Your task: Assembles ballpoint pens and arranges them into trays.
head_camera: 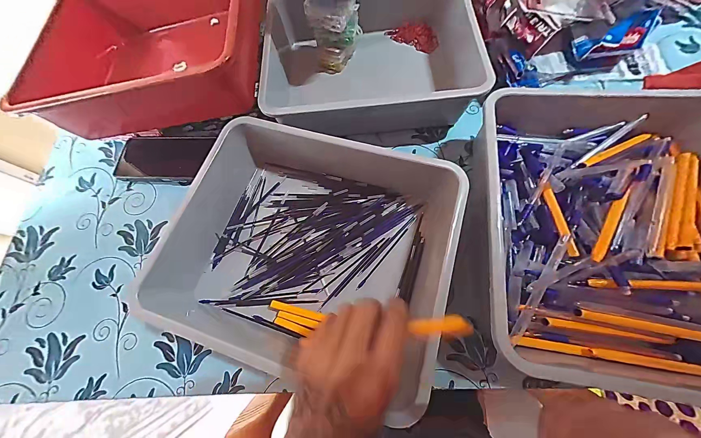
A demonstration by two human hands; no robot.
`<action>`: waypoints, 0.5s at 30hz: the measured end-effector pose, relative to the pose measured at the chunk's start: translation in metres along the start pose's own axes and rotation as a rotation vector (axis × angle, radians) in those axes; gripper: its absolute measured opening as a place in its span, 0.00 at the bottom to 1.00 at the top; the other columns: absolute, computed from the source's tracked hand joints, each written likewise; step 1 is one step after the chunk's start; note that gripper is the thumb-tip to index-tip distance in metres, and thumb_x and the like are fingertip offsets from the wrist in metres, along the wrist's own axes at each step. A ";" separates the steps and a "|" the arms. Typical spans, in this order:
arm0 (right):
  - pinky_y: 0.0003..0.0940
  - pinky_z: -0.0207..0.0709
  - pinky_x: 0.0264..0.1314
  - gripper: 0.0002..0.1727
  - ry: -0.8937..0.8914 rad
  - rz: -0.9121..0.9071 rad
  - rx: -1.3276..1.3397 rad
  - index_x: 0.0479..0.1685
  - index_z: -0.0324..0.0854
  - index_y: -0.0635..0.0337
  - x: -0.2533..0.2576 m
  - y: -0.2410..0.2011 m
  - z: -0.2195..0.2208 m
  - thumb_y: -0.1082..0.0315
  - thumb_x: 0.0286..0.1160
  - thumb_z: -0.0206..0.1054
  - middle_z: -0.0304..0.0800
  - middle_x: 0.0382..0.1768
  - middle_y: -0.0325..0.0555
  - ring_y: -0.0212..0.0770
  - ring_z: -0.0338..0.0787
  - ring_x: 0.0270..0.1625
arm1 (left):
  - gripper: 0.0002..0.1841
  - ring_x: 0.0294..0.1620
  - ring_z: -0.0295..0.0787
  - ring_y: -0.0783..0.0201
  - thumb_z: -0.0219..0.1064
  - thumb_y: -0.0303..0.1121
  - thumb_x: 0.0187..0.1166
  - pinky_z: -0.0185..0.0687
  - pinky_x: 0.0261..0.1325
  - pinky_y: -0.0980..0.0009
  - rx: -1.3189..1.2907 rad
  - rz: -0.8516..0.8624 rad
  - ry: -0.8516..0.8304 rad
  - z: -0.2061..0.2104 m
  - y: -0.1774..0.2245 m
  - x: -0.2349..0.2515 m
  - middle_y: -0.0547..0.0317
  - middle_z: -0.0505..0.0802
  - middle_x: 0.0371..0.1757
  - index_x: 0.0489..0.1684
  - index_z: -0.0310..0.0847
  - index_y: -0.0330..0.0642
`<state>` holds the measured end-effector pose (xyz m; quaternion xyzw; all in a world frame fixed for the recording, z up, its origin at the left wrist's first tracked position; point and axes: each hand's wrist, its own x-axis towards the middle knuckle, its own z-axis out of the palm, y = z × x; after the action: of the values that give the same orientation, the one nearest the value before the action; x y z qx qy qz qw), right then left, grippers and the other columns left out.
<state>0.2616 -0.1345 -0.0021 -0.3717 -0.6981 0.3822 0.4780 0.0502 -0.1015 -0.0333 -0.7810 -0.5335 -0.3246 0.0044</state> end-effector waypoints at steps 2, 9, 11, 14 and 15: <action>0.16 0.82 0.54 0.09 0.047 -0.061 -0.075 0.55 0.78 0.56 -0.001 0.006 -0.008 0.61 0.88 0.62 0.89 0.40 0.37 0.23 0.90 0.46 | 0.15 0.23 0.88 0.54 0.55 0.26 0.78 0.76 0.19 0.63 0.083 -0.098 -0.102 0.006 -0.026 0.006 0.49 0.90 0.29 0.43 0.92 0.38; 0.14 0.80 0.55 0.06 0.086 -0.046 -0.130 0.49 0.81 0.56 -0.017 0.020 -0.010 0.64 0.86 0.65 0.88 0.41 0.35 0.21 0.88 0.48 | 0.15 0.34 0.92 0.39 0.78 0.34 0.71 0.85 0.36 0.41 0.094 -0.250 -0.539 -0.004 -0.071 0.025 0.40 0.91 0.35 0.49 0.88 0.33; 0.13 0.79 0.54 0.06 0.094 -0.024 -0.120 0.47 0.81 0.57 -0.021 0.022 -0.007 0.64 0.85 0.66 0.89 0.41 0.36 0.20 0.88 0.48 | 0.14 0.38 0.92 0.39 0.77 0.35 0.73 0.84 0.40 0.40 0.072 -0.271 -0.628 -0.007 -0.080 0.031 0.41 0.91 0.36 0.48 0.88 0.34; 0.12 0.78 0.53 0.06 0.098 0.003 -0.128 0.47 0.82 0.56 -0.021 0.025 -0.005 0.63 0.86 0.66 0.89 0.40 0.34 0.19 0.87 0.47 | 0.07 0.34 0.90 0.43 0.72 0.32 0.77 0.82 0.35 0.44 0.104 -0.195 -0.624 -0.004 -0.088 0.033 0.45 0.90 0.33 0.39 0.88 0.36; 0.11 0.78 0.54 0.06 0.096 0.005 -0.137 0.48 0.81 0.55 -0.020 0.026 -0.005 0.63 0.86 0.65 0.89 0.41 0.33 0.18 0.87 0.48 | 0.06 0.33 0.90 0.44 0.71 0.30 0.77 0.82 0.33 0.46 0.120 -0.182 -0.607 -0.003 -0.088 0.033 0.46 0.89 0.32 0.36 0.88 0.36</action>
<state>0.2759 -0.1402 -0.0319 -0.4232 -0.6980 0.3165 0.4832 -0.0175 -0.0374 -0.0442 -0.7895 -0.5964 -0.0441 -0.1380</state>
